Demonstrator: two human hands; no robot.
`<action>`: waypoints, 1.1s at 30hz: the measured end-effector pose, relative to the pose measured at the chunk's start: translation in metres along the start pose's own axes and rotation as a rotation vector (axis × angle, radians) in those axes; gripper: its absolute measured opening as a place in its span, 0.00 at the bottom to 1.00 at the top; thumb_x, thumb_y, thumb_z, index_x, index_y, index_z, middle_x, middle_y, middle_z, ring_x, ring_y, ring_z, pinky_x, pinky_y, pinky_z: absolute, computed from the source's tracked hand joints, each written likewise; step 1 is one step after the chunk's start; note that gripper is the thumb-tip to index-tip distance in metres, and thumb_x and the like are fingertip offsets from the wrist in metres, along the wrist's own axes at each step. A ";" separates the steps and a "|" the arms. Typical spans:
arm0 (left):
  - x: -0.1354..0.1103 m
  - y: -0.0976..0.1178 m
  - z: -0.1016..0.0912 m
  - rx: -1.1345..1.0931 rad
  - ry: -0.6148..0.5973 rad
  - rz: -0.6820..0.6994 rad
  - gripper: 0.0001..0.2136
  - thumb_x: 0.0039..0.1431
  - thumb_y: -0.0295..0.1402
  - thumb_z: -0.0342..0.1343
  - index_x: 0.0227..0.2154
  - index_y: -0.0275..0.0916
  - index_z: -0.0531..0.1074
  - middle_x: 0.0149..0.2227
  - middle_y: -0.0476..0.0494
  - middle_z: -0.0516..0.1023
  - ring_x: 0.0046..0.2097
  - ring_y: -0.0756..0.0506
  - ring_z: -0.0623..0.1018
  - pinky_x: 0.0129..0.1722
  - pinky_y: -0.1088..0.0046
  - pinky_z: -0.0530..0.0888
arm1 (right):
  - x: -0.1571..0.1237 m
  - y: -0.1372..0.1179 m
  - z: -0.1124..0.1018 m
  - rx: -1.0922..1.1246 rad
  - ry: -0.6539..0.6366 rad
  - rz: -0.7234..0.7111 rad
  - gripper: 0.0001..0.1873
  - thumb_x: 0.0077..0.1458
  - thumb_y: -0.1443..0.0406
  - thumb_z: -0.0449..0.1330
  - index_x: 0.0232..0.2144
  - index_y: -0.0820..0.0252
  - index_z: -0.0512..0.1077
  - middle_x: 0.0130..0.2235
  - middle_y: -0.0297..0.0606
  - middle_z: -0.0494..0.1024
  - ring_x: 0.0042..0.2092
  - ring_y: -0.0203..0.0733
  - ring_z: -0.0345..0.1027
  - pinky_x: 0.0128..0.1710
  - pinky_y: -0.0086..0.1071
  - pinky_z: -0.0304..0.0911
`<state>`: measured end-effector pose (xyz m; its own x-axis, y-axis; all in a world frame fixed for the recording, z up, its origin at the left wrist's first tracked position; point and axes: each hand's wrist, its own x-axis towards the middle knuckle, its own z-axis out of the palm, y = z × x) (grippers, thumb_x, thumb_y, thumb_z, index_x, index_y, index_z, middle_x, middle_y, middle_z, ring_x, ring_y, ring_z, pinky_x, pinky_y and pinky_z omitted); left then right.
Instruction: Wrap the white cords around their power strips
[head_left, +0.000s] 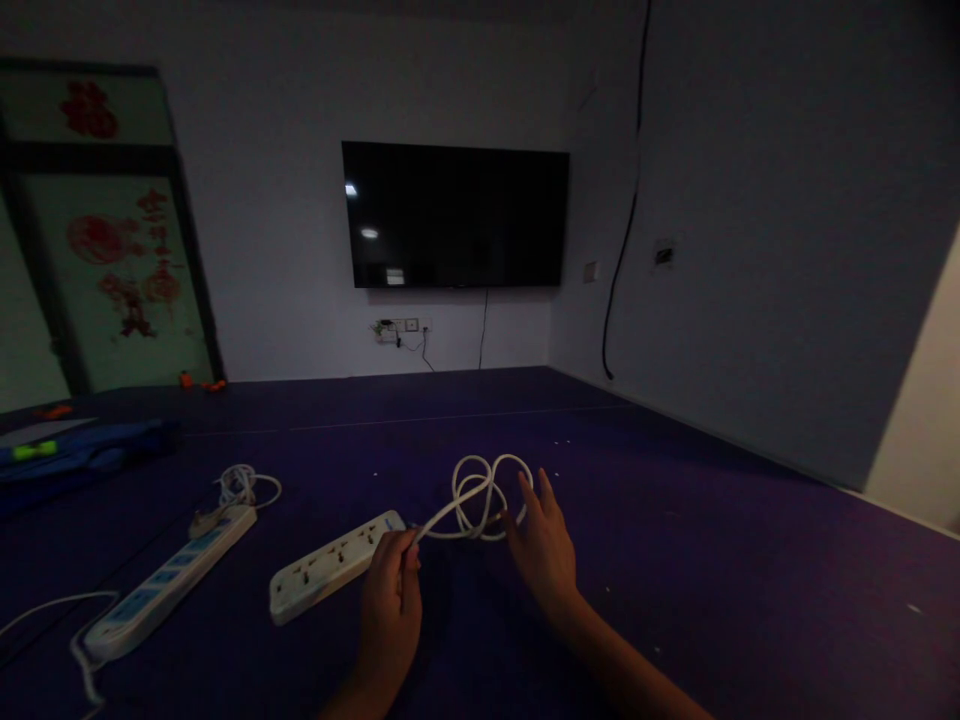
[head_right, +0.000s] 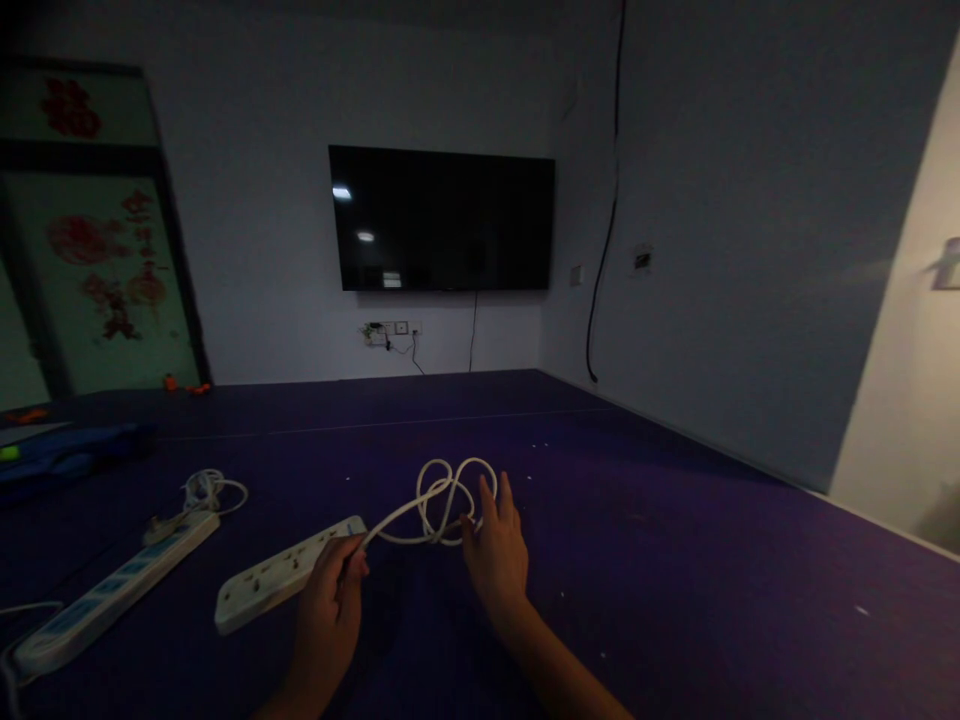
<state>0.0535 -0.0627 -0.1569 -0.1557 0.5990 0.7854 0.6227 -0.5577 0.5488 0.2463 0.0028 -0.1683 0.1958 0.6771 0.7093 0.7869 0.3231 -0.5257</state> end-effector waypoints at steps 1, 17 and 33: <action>-0.001 0.000 0.001 0.000 -0.019 0.030 0.10 0.59 0.33 0.43 0.37 0.39 0.69 0.31 0.44 0.74 0.33 0.46 0.74 0.32 0.69 0.72 | -0.001 -0.005 -0.002 -0.049 0.003 -0.064 0.27 0.52 0.61 0.54 0.55 0.54 0.59 0.62 0.44 0.51 0.56 0.57 0.56 0.44 0.46 0.64; -0.015 -0.021 0.004 0.244 -0.070 0.547 0.18 0.55 0.23 0.45 0.48 0.40 0.66 0.40 0.42 0.76 0.43 0.45 0.75 0.44 0.68 0.72 | -0.009 -0.032 -0.029 -0.107 0.065 -0.972 0.07 0.58 0.64 0.53 0.37 0.59 0.70 0.32 0.36 0.78 0.26 0.33 0.69 0.24 0.25 0.59; -0.001 -0.016 0.025 0.329 -0.540 0.211 0.16 0.59 0.35 0.44 0.49 0.43 0.66 0.53 0.43 0.70 0.53 0.42 0.68 0.52 0.55 0.66 | 0.041 0.011 -0.046 0.371 0.285 0.206 0.25 0.56 0.48 0.42 0.22 0.59 0.63 0.21 0.34 0.69 0.22 0.36 0.62 0.24 0.28 0.55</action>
<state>0.0627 -0.0400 -0.1736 0.3482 0.7475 0.5657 0.8124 -0.5417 0.2158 0.2895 0.0033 -0.1234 0.5173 0.5612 0.6462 0.4646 0.4499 -0.7627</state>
